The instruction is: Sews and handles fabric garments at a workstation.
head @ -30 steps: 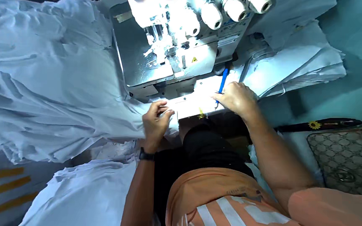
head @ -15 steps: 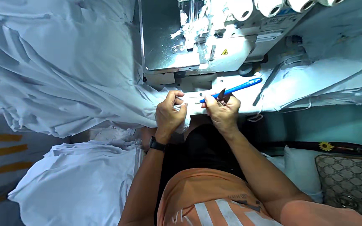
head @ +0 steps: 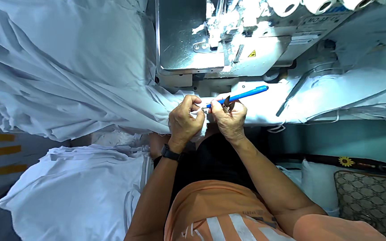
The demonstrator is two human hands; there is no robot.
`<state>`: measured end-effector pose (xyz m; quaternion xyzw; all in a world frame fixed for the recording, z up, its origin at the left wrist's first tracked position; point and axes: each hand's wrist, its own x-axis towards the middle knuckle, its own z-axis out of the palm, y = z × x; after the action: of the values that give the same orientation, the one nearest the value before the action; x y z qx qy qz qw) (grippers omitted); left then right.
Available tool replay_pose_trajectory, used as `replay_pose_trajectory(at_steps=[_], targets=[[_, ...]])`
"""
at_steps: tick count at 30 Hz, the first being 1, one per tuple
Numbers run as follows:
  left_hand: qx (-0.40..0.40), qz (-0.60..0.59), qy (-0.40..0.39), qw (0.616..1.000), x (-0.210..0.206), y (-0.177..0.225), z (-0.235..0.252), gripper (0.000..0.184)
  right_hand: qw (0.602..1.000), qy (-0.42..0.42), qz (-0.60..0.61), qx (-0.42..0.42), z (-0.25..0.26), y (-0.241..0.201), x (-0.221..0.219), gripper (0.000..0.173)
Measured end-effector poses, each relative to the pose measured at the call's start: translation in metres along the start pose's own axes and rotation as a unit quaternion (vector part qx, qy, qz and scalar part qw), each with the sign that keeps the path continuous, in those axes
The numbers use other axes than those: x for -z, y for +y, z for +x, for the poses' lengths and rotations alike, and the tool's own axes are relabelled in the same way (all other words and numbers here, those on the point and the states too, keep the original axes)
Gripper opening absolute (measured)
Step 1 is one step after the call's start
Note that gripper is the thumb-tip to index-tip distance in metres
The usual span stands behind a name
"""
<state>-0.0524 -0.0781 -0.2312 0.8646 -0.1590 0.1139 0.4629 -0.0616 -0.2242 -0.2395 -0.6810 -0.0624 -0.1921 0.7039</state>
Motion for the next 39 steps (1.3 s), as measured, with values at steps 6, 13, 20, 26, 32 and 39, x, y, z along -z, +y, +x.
replay_pose_trajectory(at_steps=[6, 13, 20, 26, 32, 39], targets=[[0.003, -0.003, 0.003, 1.0, 0.0, 0.001, 0.002, 0.026, 0.999, 0.024, 0.011, -0.026, 0.0, -0.004, 0.003, 0.007], [-0.003, 0.0, 0.008, 1.0, 0.0, 0.002, 0.002, 0.023, 0.999, 0.007, 0.03, -0.017, -0.002, -0.002, 0.003, 0.009], [-0.006, -0.006, -0.001, 1.0, 0.004, -0.006, -0.003, 0.024, 0.999, 0.025, 0.035, -0.032, 0.0, -0.004, 0.003, 0.006], [-0.022, -0.001, -0.009, 1.0, 0.001, -0.007, 0.004, 0.018, 0.984, 0.03, 0.096, -0.147, 0.003, -0.032, 0.021, 0.009], [-0.064, -0.013, -0.167, 0.984, 0.025, -0.016, 0.014, 0.026, 0.937, 0.036, -0.198, -0.285, 0.021, -0.056, 0.073, 0.033], [-0.074, -0.054, -0.215, 0.972, 0.064, 0.002, 0.02, 0.009, 0.843, -0.033, -0.403, -0.356, 0.041, -0.052, 0.1, 0.051]])
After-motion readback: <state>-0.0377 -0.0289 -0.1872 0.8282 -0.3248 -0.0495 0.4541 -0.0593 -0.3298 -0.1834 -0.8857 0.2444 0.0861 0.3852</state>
